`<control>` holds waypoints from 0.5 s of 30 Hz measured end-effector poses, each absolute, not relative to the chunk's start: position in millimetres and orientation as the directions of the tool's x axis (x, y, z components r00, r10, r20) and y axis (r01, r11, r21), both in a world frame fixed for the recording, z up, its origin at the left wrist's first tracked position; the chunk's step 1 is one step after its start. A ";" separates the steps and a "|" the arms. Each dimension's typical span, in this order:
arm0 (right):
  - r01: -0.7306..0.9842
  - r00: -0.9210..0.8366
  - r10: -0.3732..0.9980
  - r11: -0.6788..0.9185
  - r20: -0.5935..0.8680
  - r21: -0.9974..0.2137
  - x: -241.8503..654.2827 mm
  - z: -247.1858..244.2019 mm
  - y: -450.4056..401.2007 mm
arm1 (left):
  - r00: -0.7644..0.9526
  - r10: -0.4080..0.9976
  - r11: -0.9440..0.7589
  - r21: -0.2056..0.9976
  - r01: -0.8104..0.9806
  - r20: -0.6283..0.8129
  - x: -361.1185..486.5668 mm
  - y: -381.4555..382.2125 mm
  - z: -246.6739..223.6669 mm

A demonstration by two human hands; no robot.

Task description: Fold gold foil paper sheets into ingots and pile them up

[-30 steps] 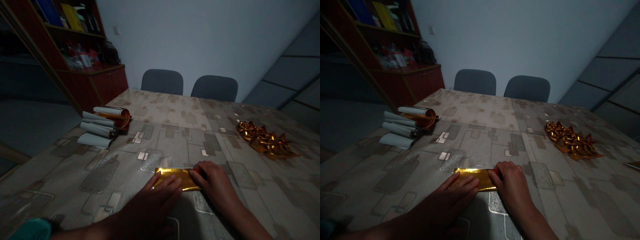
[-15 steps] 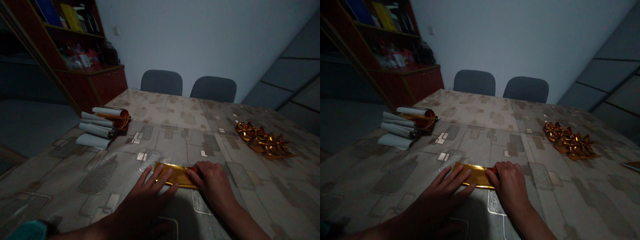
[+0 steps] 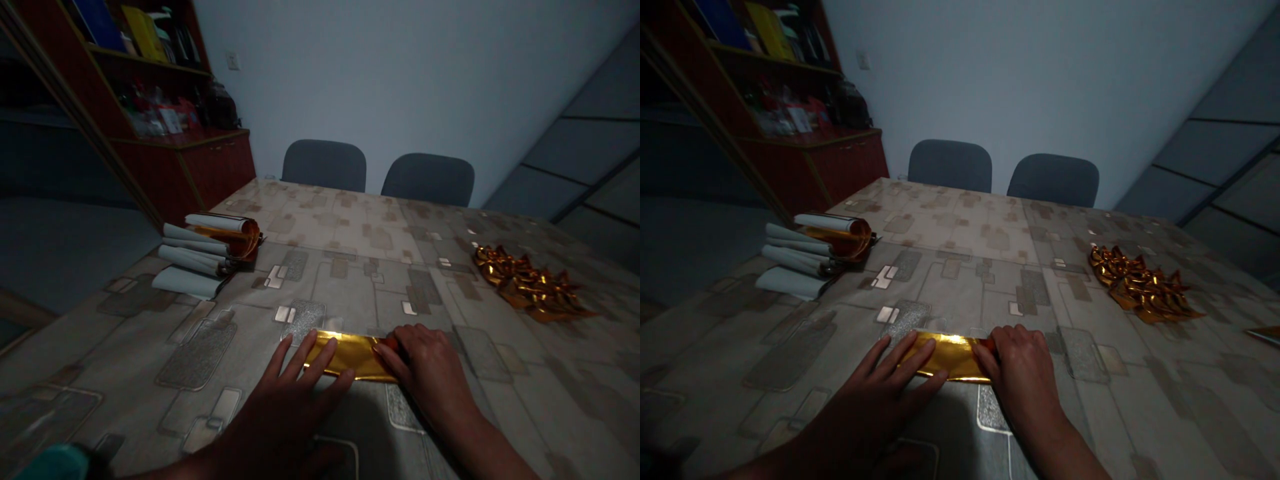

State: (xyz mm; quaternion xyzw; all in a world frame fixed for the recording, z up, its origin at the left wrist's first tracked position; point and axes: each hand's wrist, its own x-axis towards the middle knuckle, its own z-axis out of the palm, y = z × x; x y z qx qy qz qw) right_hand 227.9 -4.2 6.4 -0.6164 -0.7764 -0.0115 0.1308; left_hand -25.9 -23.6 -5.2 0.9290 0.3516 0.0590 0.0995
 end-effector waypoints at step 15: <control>0.961 -0.210 0.956 0.240 0.207 -0.134 228.6 5.2 -2.1 | 0.733 0.680 -0.715 0.233 0.659 0.012 -25.7 -23.2 -2.3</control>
